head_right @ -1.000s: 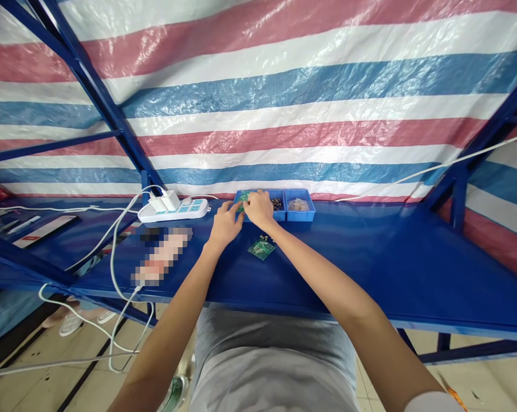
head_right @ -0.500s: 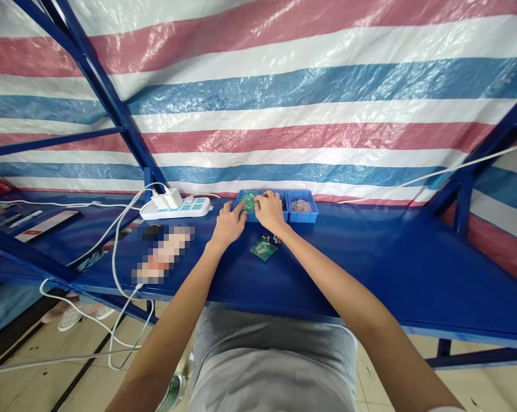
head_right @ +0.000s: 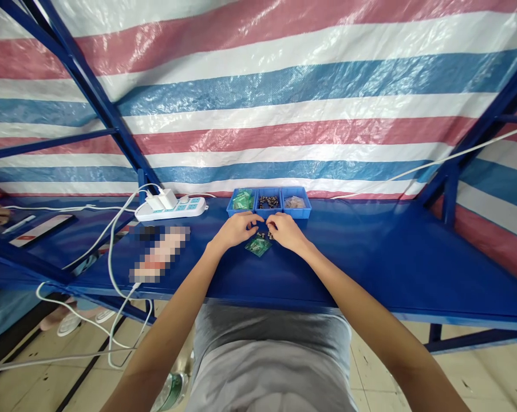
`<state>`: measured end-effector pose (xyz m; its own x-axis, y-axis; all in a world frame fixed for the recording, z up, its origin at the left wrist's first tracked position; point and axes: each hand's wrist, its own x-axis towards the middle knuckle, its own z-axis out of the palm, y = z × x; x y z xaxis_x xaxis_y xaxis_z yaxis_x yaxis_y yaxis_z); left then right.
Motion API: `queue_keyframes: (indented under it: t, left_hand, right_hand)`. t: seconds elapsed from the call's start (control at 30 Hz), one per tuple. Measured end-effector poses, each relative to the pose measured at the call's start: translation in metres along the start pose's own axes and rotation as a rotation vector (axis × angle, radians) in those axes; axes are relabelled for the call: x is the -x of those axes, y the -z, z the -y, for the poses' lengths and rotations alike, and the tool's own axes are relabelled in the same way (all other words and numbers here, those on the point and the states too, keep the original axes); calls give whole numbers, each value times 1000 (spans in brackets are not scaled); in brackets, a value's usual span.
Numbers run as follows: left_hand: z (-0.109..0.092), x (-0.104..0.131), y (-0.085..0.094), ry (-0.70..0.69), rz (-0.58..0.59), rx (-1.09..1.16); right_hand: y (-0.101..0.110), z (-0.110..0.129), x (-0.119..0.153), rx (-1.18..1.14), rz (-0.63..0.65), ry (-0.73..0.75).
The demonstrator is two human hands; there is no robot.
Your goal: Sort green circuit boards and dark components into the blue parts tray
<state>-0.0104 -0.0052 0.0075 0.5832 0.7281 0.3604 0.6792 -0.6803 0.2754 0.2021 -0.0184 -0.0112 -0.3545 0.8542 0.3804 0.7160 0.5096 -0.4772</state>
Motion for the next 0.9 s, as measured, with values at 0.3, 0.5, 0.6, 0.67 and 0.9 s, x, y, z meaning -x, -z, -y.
queue_keyframes:
  t: [0.3, 0.5, 0.6, 0.67, 0.9]
  left_hand:
    - [-2, -3, -3, 53, 88, 142]
    - [-5, -3, -5, 23, 129, 132]
    - [-5, -3, -6, -17, 125, 117]
    - [-5, -3, -7, -30, 122, 112]
    - [-3, -5, -9, -12, 131, 153]
  right_hand:
    - [1, -1, 2, 36, 50, -60]
    - [-2, 2, 2, 48, 62, -38]
    - [-3, 4, 2, 55, 57, -39]
    - [-3, 5, 2, 57, 50, -42]
    - [-3, 9, 2, 72, 42, -72]
